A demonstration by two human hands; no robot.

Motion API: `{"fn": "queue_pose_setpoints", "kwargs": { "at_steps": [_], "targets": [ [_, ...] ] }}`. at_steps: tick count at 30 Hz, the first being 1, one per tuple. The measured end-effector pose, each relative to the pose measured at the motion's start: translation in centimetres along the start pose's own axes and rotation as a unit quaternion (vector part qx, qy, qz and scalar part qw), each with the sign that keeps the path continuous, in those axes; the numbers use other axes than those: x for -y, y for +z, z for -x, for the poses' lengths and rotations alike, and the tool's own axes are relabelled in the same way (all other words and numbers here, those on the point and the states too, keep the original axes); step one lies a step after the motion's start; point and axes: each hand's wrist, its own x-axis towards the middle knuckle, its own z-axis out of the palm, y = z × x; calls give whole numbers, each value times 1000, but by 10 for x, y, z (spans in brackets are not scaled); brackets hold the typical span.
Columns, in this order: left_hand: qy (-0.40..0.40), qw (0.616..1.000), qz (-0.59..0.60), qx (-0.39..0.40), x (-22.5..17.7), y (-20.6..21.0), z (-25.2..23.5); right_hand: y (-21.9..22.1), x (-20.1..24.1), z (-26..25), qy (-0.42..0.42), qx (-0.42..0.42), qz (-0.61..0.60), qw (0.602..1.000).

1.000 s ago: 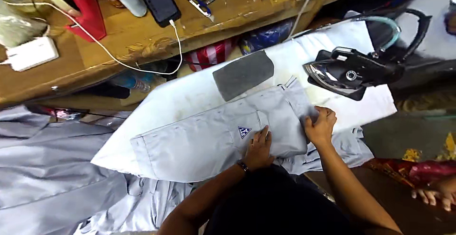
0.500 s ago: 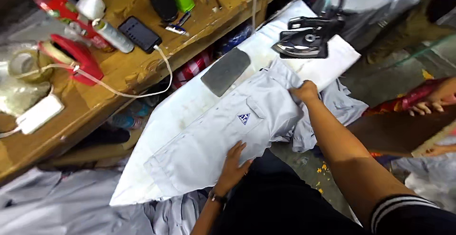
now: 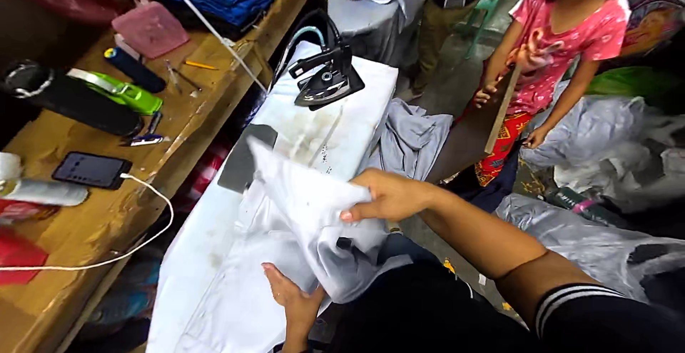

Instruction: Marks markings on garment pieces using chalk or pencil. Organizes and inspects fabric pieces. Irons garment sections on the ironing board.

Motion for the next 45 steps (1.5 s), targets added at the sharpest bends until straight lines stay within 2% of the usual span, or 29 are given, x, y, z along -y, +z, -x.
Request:
{"fn": "queue_pose_setpoints", "kwargs": {
  "at_steps": [3,7,9,11,14,16,18,20,21,23,25,27,28,30,32,35,37,41,45],
  "targets": [
    [42,987,135,71,-33,38,-8,-53,29,21,-46,-86,-100,990],
    [68,947,238,207,-111,84,-31,-146,43,42,-51,-216,-4,975],
    [83,928,250,265,-149,111,-48,-197,40,51,-6,-280,40,959],
    [102,929,218,282,-177,135,-61,-251,21,57,68,-344,76,933],
    [97,934,192,284,-199,156,-64,-323,-42,63,204,-396,159,881],
    [61,937,170,300,-195,159,-58,-357,-104,63,291,-337,270,854],
    [0,940,145,310,-182,157,-44,-375,-164,52,363,-179,410,817],
    [-80,944,128,293,-164,150,-25,-374,-208,26,385,-33,493,779],
    [-123,945,125,276,-155,145,-13,-370,-224,11,373,18,504,778],
    [-206,940,137,234,-135,135,15,-340,-232,-22,322,85,492,804],
    [-278,928,177,175,-112,125,46,-290,-223,-49,242,129,461,844],
    [-354,898,250,79,-87,117,78,-230,-210,-68,164,165,425,875],
    [-400,867,298,17,-74,115,94,-196,-201,-75,140,185,409,882],
    [-493,773,384,-112,-52,106,119,-129,-184,-79,111,233,378,889],
    [-553,687,420,-215,-25,95,138,-68,-175,-76,79,272,347,894],
    [-592,579,464,-316,28,77,155,10,-173,-69,11,291,322,901],
    [-603,529,483,-350,74,65,161,57,-175,-67,-29,275,313,908],
    [-619,474,490,-390,161,44,162,140,-174,-66,-55,236,350,905],
    [-581,414,547,-438,236,20,147,203,-187,-66,-21,249,409,878]
  ]
}}
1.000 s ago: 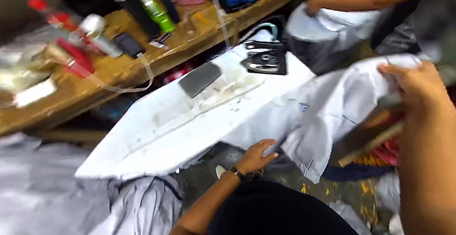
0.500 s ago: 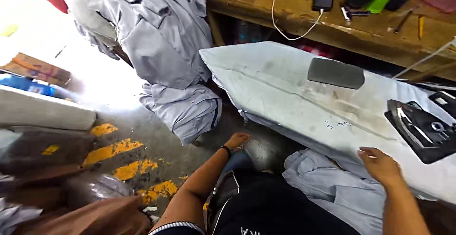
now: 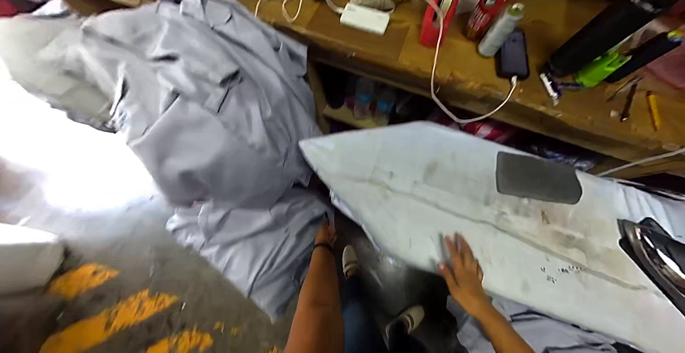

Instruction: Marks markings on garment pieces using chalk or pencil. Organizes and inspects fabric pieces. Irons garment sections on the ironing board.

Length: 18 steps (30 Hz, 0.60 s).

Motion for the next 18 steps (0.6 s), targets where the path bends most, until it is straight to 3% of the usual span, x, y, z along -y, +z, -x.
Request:
{"fn": "queue_pose_setpoints", "kwargs": {
  "at_steps": [4,7,9,12,15,18],
  "targets": [
    [-41,996,72,-14,-23,11,-62,45,-8,-6,-5,-87,107,990],
    [-49,993,107,-29,-28,10,-98,44,-10,-3,9,-70,105,992],
    [-1,992,124,-20,-35,14,-107,42,-9,-3,21,-55,108,992],
    [56,996,72,-13,-46,10,-114,44,-11,-1,24,-57,117,991],
    [61,992,-52,-101,-58,1,-119,45,-10,-1,25,-60,118,991],
    [63,986,-43,-145,-68,-7,-114,44,-8,-2,33,-52,108,992]
  ]
}}
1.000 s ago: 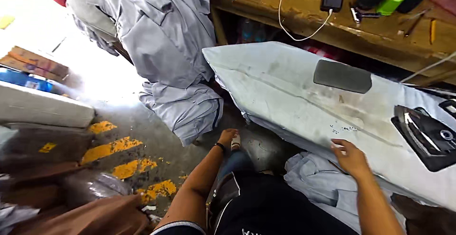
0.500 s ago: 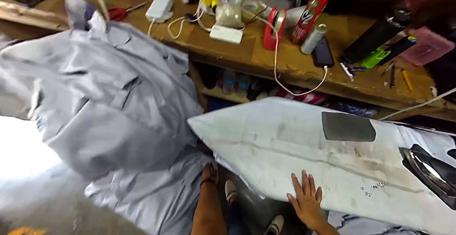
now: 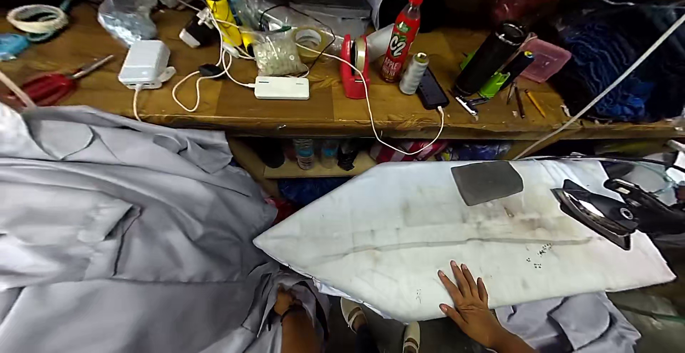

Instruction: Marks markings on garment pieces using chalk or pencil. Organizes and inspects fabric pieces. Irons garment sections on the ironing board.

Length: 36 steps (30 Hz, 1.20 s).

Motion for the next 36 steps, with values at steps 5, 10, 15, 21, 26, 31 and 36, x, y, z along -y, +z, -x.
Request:
{"fn": "queue_pose_setpoints", "kwargs": {
  "at_steps": [5,10,15,21,26,31,36],
  "targets": [
    [28,997,73,-14,-13,-15,32,-5,5,-2,19,35,-11,999],
    [56,989,133,-19,-23,-39,55,-7,9,-5,34,60,-22,997],
    [84,982,166,11,-43,-66,99,-23,72,-20,13,-74,-115,991],
    [88,975,204,27,-63,-108,142,-6,219,-75,-271,239,-190,913],
    [126,963,233,40,-89,-160,171,52,305,-112,-260,406,-141,865],
    [176,926,308,131,-94,-209,183,60,367,-99,-276,434,-253,819],
    [213,962,112,131,-74,-217,179,26,420,-99,-390,473,-154,775]
  ]
}}
